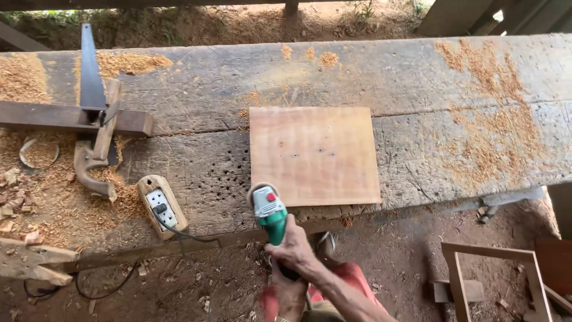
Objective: The person uses a green electric sander to smooth the surface of a rectangular wooden board placed on a workbench. The person moves the sander across the board in various directions, then flips the board over to sand the other side.
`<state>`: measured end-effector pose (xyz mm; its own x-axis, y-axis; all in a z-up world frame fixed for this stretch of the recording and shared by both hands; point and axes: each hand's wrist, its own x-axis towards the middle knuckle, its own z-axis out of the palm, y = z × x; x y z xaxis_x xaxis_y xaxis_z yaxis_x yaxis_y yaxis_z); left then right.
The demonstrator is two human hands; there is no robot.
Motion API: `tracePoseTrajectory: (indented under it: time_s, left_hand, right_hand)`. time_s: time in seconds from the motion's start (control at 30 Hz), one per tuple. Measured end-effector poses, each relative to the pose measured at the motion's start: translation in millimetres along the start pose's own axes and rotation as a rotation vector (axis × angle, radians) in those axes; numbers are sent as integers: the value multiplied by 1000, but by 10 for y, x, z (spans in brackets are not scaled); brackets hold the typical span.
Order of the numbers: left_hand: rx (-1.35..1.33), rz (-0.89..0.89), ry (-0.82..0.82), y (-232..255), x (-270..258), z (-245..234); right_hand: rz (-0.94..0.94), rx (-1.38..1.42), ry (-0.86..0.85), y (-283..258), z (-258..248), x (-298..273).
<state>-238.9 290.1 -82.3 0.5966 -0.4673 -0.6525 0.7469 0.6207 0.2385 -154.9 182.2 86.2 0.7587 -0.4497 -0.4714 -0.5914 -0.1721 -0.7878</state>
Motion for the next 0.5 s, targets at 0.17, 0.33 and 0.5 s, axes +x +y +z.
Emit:
tracePoseTrajectory:
  time_s: [0.17, 0.33, 0.5]
  left_hand:
    - [1244, 319, 141, 442, -430, 410]
    - [1378, 406, 278, 392, -426, 476]
    - [1391, 186, 336, 248, -516, 728]
  right_hand:
    - [1, -23, -43, -33, 135, -34]
    - [-38, -93, -69, 150, 125, 26]
    - [-5, -39, -50, 302, -91, 14]
